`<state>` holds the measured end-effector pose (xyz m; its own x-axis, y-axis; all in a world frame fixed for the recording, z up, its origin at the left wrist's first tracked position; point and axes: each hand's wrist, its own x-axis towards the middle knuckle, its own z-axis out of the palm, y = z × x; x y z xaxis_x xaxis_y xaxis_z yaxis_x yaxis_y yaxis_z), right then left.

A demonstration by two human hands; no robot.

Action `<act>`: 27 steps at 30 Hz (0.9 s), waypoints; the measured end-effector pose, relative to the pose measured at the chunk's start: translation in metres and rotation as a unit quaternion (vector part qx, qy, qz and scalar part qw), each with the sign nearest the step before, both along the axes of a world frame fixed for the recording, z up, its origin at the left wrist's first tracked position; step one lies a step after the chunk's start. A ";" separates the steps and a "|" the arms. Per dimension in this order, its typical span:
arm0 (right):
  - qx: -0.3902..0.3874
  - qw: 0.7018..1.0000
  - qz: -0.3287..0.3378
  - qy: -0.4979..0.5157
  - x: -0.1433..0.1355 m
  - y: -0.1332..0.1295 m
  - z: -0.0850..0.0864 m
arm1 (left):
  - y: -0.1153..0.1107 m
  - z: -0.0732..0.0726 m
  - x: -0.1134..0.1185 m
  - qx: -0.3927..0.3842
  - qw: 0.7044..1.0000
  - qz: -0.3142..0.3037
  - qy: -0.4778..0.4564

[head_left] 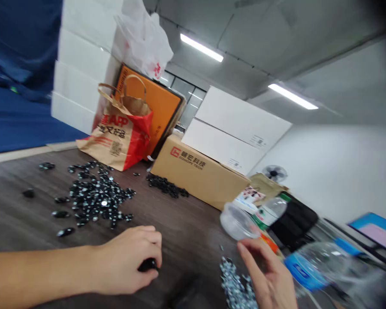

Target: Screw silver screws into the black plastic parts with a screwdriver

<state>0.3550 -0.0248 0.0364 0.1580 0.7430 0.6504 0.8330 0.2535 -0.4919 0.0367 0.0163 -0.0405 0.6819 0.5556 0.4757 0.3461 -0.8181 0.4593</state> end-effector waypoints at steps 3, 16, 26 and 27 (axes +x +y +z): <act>-0.023 0.995 -0.056 0.074 0.022 0.007 0.002 | 0.000 -0.003 0.000 -0.017 1.000 -0.002 -0.001; -0.046 0.993 -0.052 0.096 0.045 0.018 -0.013 | 0.000 -0.016 0.002 0.037 0.998 -0.018 -0.037; -0.059 0.994 -0.038 0.080 0.041 0.018 -0.014 | -0.002 -0.026 0.006 0.051 0.996 0.012 -0.066; -0.060 0.995 -0.041 0.074 0.042 0.018 -0.014 | -0.002 -0.024 0.006 0.047 0.997 0.010 -0.062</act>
<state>0.3965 -0.0071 0.0229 0.3096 0.7940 0.5231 0.7642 0.1197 -0.6338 0.0423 0.0139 -0.0647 0.6029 0.5174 0.6073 0.3082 -0.8531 0.4209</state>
